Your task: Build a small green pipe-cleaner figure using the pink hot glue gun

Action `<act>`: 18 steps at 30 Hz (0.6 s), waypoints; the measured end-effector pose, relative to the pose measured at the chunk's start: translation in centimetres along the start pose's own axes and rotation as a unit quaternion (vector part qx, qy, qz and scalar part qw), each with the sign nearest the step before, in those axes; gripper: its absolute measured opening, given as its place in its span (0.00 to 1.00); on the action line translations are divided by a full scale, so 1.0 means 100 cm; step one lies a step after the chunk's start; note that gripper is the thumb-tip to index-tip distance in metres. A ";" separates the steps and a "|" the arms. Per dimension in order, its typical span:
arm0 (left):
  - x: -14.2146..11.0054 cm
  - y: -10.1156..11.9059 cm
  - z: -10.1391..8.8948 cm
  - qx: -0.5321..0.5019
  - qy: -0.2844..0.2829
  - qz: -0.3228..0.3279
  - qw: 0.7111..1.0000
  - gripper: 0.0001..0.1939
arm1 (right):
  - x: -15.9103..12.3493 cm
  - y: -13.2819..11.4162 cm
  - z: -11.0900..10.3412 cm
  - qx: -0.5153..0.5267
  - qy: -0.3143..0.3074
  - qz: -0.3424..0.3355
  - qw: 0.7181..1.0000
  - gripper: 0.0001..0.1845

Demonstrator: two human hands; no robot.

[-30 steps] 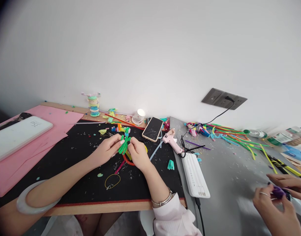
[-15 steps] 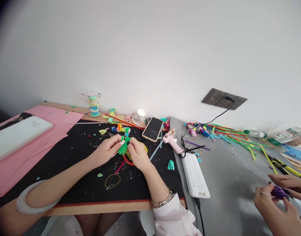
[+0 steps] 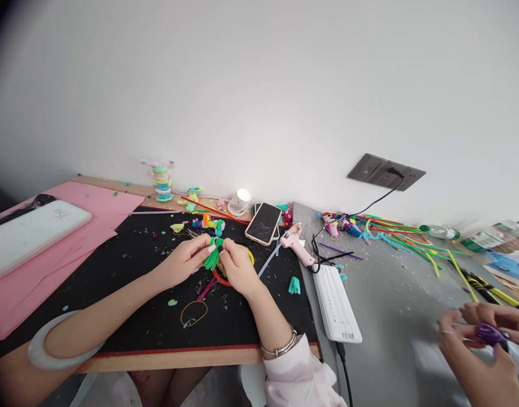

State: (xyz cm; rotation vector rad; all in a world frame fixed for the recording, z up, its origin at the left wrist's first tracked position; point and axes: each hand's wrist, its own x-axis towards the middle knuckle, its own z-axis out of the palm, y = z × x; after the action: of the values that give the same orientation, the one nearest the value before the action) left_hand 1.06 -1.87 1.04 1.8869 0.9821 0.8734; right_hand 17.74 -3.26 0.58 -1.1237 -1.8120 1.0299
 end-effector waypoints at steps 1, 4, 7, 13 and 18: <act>0.000 0.000 0.000 -0.001 -0.003 0.001 1.000 0.13 | 0.000 0.000 0.000 0.002 -0.002 0.000 1.000 0.13; 0.000 0.000 0.000 -0.003 -0.014 0.001 1.000 0.13 | 0.000 0.000 0.000 0.004 -0.006 0.002 1.000 0.13; 0.000 0.000 0.000 -0.009 -0.018 -0.006 1.000 0.13 | 0.000 0.000 0.000 -0.005 -0.005 0.000 1.000 0.13; 0.001 -0.003 0.001 -0.051 -0.008 -0.040 0.998 0.13 | 0.000 0.004 -0.001 -0.002 0.032 0.005 0.999 0.12; 0.000 -0.004 0.001 -0.061 -0.035 -0.048 0.996 0.16 | 0.000 0.004 -0.003 0.009 0.039 -0.002 0.999 0.12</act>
State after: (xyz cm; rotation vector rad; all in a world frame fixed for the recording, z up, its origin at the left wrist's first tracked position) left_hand 1.05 -1.72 0.60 1.7402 0.9479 0.7881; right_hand 18.15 -3.10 0.32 -1.1336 -1.7391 0.9846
